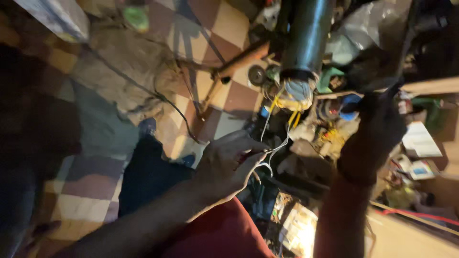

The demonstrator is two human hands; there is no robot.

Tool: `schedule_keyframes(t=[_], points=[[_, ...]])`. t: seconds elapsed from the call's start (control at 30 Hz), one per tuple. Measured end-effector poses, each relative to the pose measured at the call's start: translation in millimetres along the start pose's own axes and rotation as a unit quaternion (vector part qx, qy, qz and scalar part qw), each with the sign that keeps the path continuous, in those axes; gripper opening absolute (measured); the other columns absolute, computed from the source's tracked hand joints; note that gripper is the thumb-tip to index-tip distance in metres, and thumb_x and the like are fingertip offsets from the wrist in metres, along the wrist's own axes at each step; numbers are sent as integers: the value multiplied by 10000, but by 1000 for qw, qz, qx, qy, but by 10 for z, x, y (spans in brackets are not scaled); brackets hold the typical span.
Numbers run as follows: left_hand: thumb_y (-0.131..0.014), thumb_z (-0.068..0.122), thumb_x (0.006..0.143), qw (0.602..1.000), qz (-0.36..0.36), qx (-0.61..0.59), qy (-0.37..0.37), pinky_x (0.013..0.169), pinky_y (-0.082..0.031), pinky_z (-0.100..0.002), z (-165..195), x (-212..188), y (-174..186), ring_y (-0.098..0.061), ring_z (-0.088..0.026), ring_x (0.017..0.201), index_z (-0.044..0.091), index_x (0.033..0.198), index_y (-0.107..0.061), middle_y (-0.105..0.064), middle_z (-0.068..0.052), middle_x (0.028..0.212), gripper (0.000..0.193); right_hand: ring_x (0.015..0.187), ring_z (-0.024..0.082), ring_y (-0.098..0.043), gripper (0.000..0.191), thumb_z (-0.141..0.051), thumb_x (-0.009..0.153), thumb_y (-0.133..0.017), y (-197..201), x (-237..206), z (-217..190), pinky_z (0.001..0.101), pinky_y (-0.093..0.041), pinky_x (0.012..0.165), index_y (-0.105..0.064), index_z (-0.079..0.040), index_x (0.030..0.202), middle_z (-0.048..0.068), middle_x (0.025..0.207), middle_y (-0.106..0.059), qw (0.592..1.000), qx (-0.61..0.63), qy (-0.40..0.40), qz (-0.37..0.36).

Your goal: The person strips insulation from several colored wires using pliers, then twists the exposed strands together. They wrap the joint with electrical tape and continue to strip and twist additional wires. The person handles multiple wire colors and repeatedly uses pliers and tape throughout the clip.

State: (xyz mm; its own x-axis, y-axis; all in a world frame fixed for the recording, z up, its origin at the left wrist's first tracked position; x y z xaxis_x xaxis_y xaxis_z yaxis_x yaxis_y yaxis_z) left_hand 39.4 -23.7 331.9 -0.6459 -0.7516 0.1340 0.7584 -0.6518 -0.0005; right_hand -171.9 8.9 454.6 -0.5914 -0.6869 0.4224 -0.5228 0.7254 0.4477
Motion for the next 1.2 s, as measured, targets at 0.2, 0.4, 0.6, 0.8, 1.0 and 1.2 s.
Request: schedule_keyframes(t=[0.2, 0.4, 0.6, 0.8, 1.0, 1.2], points=[[-687, 179, 925, 993, -4, -20, 118, 703, -580, -340, -344, -83, 23, -739, -225, 793, 67, 1043, -722, -730, -93, 902, 166, 829, 242, -715, 404, -365, 1063, -580, 25, -1349, 1218, 371, -567, 736, -695, 22, 1045, 159, 908, -736, 891, 289, -313, -158], [-727, 221, 882, 984, -59, 36, 165, 751, -577, -335, -499, -166, -165, -758, -190, 852, 115, 1051, -769, -777, -72, 946, 205, 720, 274, -697, 466, -435, 1062, -631, -56, -1312, 980, 387, -565, 712, -692, 27, 1067, 168, 793, -702, 872, 354, -311, -133], [-779, 278, 822, 952, -128, 32, 275, 724, -581, -305, -792, -347, -373, -772, -147, 774, 155, 1047, -781, -796, -48, 878, 256, 674, 246, -714, 371, -400, 890, -690, -132, -1331, 984, 437, -587, 719, -719, -31, 902, 123, 741, -732, 888, 264, -329, -185], [-797, 196, 823, 987, -22, 40, 156, 728, -581, -298, -797, -246, -393, -760, -145, 800, 111, 920, -807, -780, -56, 885, 130, 736, 242, -726, 390, -376, 967, -622, 98, -1385, 1193, 414, -585, 757, -682, 9, 970, 153, 807, -730, 899, 242, -315, -186], [-774, 87, 868, 927, -13, -202, 317, 696, -556, -279, -1379, -484, -612, -677, -118, 747, -14, 915, -756, -739, -61, 815, 114, 785, 237, -731, 362, -317, 1023, -590, 260, -1578, 1170, 405, -588, 821, -641, 41, 1029, 173, 847, -714, 925, 160, -313, -147], [-731, 8, 891, 893, -25, -312, 323, 611, -483, -284, -1480, -576, -683, -600, -130, 649, -78, 932, -745, -674, -84, 745, 96, 783, 203, -709, 153, -131, 931, -673, 567, -1819, 1150, 463, -561, 770, -678, 14, 979, 115, 820, -728, 902, -204, -363, -116]])
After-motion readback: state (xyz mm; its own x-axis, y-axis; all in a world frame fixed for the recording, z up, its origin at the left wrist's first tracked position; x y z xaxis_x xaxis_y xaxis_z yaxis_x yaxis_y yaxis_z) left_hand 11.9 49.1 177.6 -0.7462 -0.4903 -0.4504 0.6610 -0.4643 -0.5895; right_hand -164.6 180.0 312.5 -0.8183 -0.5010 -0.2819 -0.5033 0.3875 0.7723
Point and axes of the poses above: each hand's wrist, its own x-axis towards the middle knuckle, its own y-axis out of the back of the hand, z = x × y, the point moved 10 cm from there along x, towards the middle knuckle
